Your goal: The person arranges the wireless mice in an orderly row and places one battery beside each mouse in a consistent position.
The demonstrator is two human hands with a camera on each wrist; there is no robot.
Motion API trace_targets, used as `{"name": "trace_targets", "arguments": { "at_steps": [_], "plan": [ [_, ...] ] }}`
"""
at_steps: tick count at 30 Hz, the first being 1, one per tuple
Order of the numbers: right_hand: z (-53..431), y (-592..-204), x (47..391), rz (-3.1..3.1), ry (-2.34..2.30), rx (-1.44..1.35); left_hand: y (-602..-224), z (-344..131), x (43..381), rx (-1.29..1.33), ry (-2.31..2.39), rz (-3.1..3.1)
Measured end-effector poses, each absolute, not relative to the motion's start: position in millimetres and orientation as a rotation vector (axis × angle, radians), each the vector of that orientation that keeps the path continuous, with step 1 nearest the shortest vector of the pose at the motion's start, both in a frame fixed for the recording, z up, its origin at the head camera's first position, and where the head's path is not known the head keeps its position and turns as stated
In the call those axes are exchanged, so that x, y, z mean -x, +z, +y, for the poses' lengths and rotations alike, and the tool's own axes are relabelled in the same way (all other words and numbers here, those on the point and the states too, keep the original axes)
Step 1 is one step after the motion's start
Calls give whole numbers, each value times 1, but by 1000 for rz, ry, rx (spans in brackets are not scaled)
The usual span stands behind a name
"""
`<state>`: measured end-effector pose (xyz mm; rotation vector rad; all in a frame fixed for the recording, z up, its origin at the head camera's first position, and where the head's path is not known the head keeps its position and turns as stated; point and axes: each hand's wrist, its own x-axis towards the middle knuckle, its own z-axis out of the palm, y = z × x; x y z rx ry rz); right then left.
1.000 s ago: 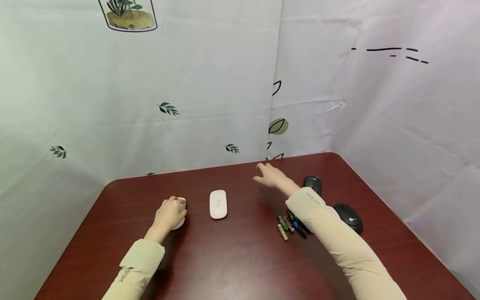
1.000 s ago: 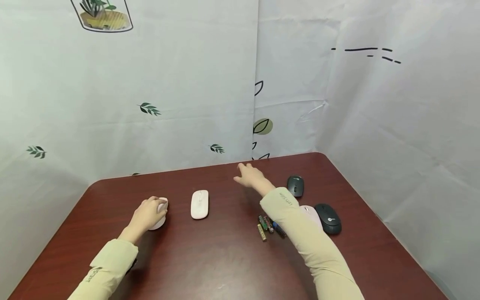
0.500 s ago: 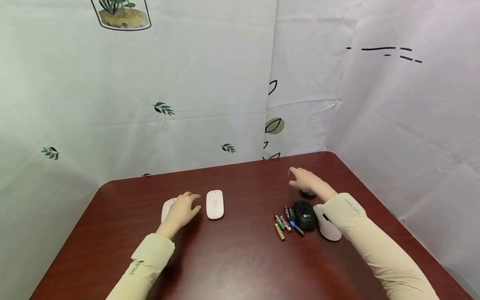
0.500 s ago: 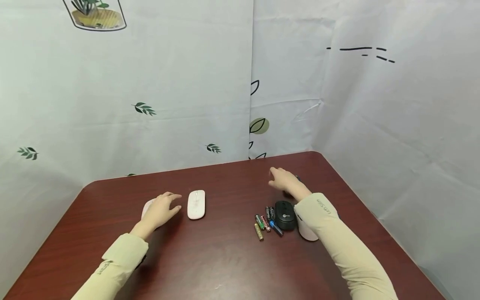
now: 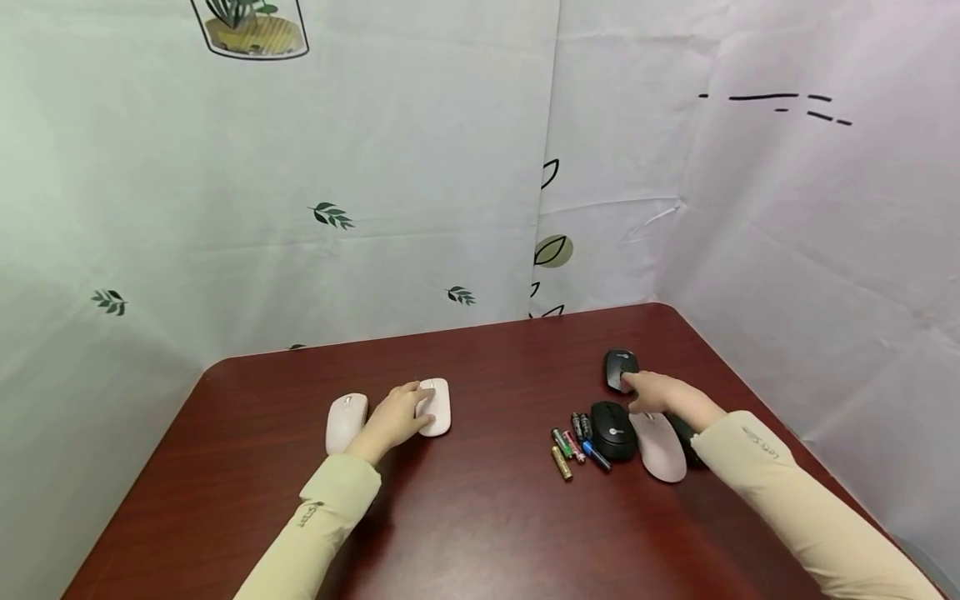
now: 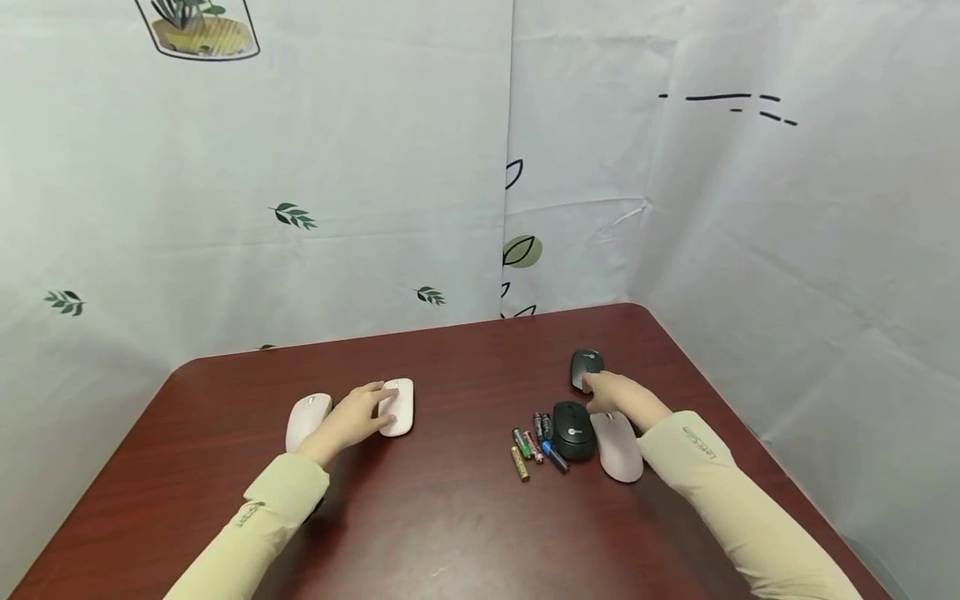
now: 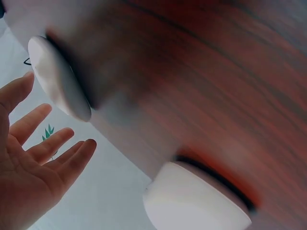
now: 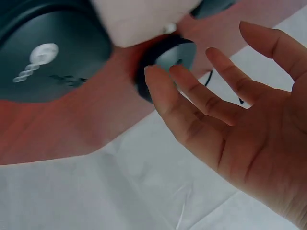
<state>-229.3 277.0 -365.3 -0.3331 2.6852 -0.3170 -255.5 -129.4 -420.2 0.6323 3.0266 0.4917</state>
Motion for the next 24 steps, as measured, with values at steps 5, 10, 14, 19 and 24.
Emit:
{"name": "trace_targets", "arguments": {
  "at_steps": [5,10,14,19,24],
  "plan": [
    [280,-371,218,2655,-350,238,-421,-124,260,-620,482,3024],
    [278,-377,211,2655,-318,200,-421,-119,263,-631,485,3017],
    [277,-380,210,2659,-257,185,-422,-114,264,-657,488,3043],
    [277,-383,213,2634,-171,165,-421,-108,262,-677,494,3075],
    [275,-385,215,2604,-59,179,-420,-104,262,-647,514,3066]
  ]
}}
